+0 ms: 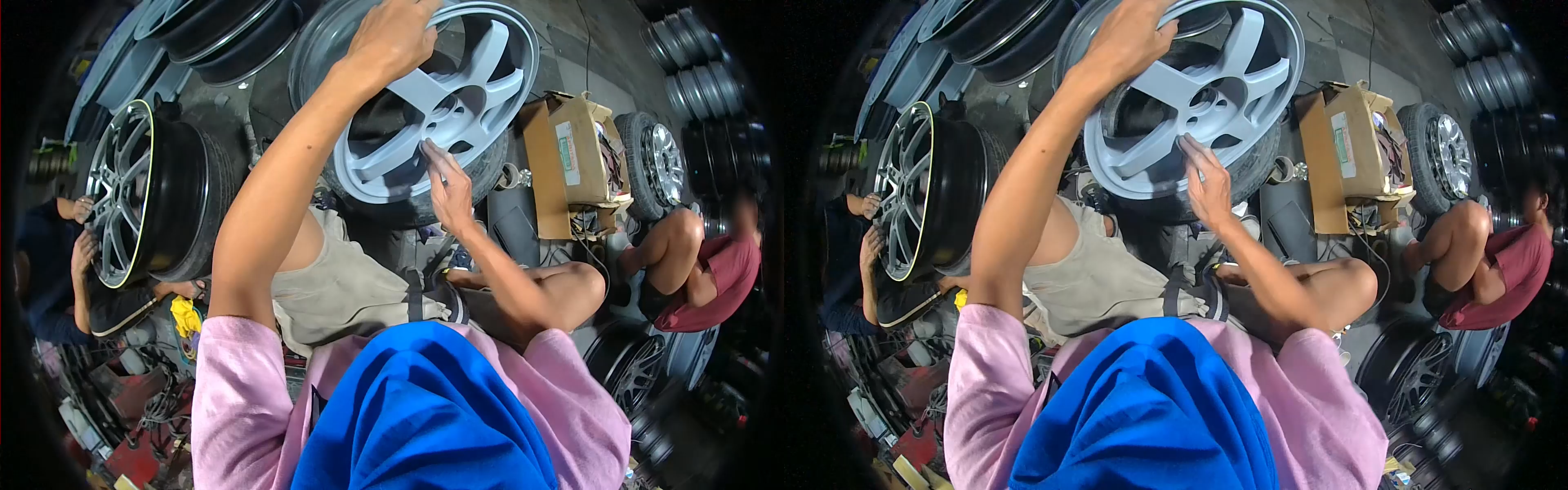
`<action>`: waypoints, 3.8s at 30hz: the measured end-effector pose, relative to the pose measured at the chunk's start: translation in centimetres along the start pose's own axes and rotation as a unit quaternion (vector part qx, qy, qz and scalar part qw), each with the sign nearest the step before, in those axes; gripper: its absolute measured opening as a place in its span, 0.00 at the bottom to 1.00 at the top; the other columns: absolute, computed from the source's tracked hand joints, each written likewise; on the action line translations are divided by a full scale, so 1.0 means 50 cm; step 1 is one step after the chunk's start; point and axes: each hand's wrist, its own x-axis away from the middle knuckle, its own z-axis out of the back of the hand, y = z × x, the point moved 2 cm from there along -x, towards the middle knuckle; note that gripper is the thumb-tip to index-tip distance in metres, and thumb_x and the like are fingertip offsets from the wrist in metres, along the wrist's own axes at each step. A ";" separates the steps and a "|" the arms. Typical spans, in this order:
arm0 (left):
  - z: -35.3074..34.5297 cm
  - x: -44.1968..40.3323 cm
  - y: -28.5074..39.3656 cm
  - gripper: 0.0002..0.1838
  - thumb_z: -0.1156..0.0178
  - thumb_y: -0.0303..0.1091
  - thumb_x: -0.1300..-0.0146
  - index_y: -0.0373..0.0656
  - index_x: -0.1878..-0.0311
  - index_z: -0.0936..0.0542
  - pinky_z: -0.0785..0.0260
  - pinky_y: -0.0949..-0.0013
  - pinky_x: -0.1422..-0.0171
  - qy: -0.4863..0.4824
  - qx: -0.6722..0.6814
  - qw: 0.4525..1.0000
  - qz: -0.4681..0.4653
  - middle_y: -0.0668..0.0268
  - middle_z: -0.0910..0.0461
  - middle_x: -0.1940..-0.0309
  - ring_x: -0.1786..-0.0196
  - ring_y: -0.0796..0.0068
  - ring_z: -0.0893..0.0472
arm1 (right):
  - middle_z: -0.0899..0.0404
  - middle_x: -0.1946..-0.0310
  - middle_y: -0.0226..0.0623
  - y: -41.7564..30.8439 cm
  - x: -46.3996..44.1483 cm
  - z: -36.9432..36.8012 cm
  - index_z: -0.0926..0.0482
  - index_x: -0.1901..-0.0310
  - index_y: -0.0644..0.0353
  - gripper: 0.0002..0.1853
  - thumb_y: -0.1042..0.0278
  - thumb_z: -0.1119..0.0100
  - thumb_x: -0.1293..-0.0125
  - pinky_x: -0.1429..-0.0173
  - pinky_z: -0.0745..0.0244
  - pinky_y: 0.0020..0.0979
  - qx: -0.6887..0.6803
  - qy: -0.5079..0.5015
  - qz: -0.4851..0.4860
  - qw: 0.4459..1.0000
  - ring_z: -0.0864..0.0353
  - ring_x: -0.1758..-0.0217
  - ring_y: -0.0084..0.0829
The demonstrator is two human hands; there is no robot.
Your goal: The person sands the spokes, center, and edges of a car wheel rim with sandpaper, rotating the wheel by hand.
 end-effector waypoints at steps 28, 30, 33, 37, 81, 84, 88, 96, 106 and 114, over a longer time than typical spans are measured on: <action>-0.027 0.010 -0.032 0.23 0.40 0.29 0.33 0.36 0.35 0.21 0.32 0.43 0.22 0.013 -0.037 0.999 0.005 0.33 0.24 0.33 0.29 0.31 0.26 | 0.17 0.42 0.51 0.088 -0.065 -0.008 0.14 0.39 0.65 0.20 0.76 0.41 0.32 0.31 0.24 0.46 0.227 0.018 -0.002 0.974 0.18 0.37 0.50; -0.032 0.004 -0.033 0.23 0.40 0.28 0.33 0.36 0.35 0.21 0.32 0.44 0.22 0.004 -0.032 0.999 0.010 0.32 0.24 0.33 0.29 0.31 0.25 | 0.16 0.45 0.50 0.045 -0.059 -0.023 0.14 0.37 0.64 0.20 0.76 0.40 0.30 0.35 0.22 0.46 0.115 0.025 -0.080 0.990 0.16 0.42 0.51; -0.022 -0.001 -0.025 0.23 0.40 0.28 0.34 0.36 0.35 0.21 0.32 0.45 0.22 -0.019 -0.024 0.999 0.015 0.33 0.23 0.33 0.29 0.32 0.25 | 0.17 0.49 0.50 0.049 -0.071 -0.007 0.16 0.36 0.63 0.23 0.81 0.43 0.32 0.37 0.22 0.47 -0.117 0.120 -0.110 0.980 0.16 0.44 0.54; -0.004 0.001 -0.006 0.22 0.41 0.27 0.34 0.37 0.37 0.20 0.29 0.43 0.28 -0.016 -0.008 1.000 0.016 0.37 0.20 0.40 0.34 0.34 0.22 | 0.18 0.51 0.49 0.072 -0.094 -0.056 0.13 0.39 0.61 0.22 0.78 0.42 0.34 0.38 0.22 0.46 0.115 0.224 -0.086 0.964 0.16 0.47 0.54; -0.011 -0.013 -0.020 0.18 0.35 0.36 0.30 0.39 0.40 0.17 0.26 0.46 0.36 0.004 -0.046 0.998 -0.042 0.51 0.18 0.46 0.41 0.41 0.18 | 0.14 0.63 0.53 -0.004 -0.108 0.047 0.12 0.52 0.66 0.14 0.64 0.40 0.24 0.53 0.22 0.51 -0.290 -0.090 -0.255 0.918 0.13 0.60 0.55; -0.006 -0.005 -0.011 0.22 0.36 0.32 0.31 0.41 0.35 0.18 0.26 0.49 0.34 -0.001 -0.062 0.998 -0.020 0.51 0.18 0.45 0.40 0.42 0.18 | 0.14 0.63 0.53 0.035 -0.104 0.044 0.13 0.49 0.67 0.15 0.64 0.41 0.23 0.51 0.23 0.50 -0.301 0.051 -0.291 0.907 0.15 0.61 0.55; -0.009 -0.008 -0.018 0.21 0.36 0.32 0.31 0.41 0.35 0.18 0.26 0.49 0.35 -0.004 -0.048 0.999 -0.022 0.51 0.18 0.46 0.41 0.41 0.18 | 0.14 0.57 0.56 0.101 -0.148 -0.023 0.15 0.39 0.69 0.20 0.63 0.44 0.22 0.43 0.23 0.50 0.026 0.304 -0.170 0.937 0.15 0.51 0.56; -0.008 -0.016 -0.029 0.21 0.36 0.32 0.32 0.41 0.36 0.18 0.25 0.49 0.36 -0.005 -0.042 0.998 -0.037 0.50 0.17 0.48 0.42 0.40 0.18 | 0.14 0.63 0.54 0.090 -0.152 -0.055 0.13 0.47 0.70 0.17 0.65 0.40 0.27 0.50 0.22 0.47 -0.192 0.303 -0.246 0.901 0.14 0.59 0.52; -0.003 -0.015 -0.028 0.21 0.36 0.33 0.32 0.39 0.37 0.18 0.27 0.50 0.31 -0.012 -0.055 0.998 -0.035 0.51 0.17 0.47 0.39 0.44 0.19 | 0.21 0.77 0.33 0.023 -0.178 -0.054 0.15 0.56 0.66 0.11 0.68 0.42 0.22 0.72 0.25 0.34 -0.359 0.337 -0.284 0.823 0.21 0.77 0.27; -0.008 -0.032 -0.104 0.23 0.36 0.39 0.30 0.40 0.35 0.17 0.28 0.51 0.29 -0.016 -0.092 0.994 -0.051 0.51 0.16 0.43 0.35 0.44 0.20 | 0.23 0.67 0.53 -0.005 -0.208 -0.047 0.17 0.52 0.71 0.11 0.70 0.42 0.25 0.55 0.25 0.43 -0.093 0.259 -0.006 0.961 0.18 0.62 0.50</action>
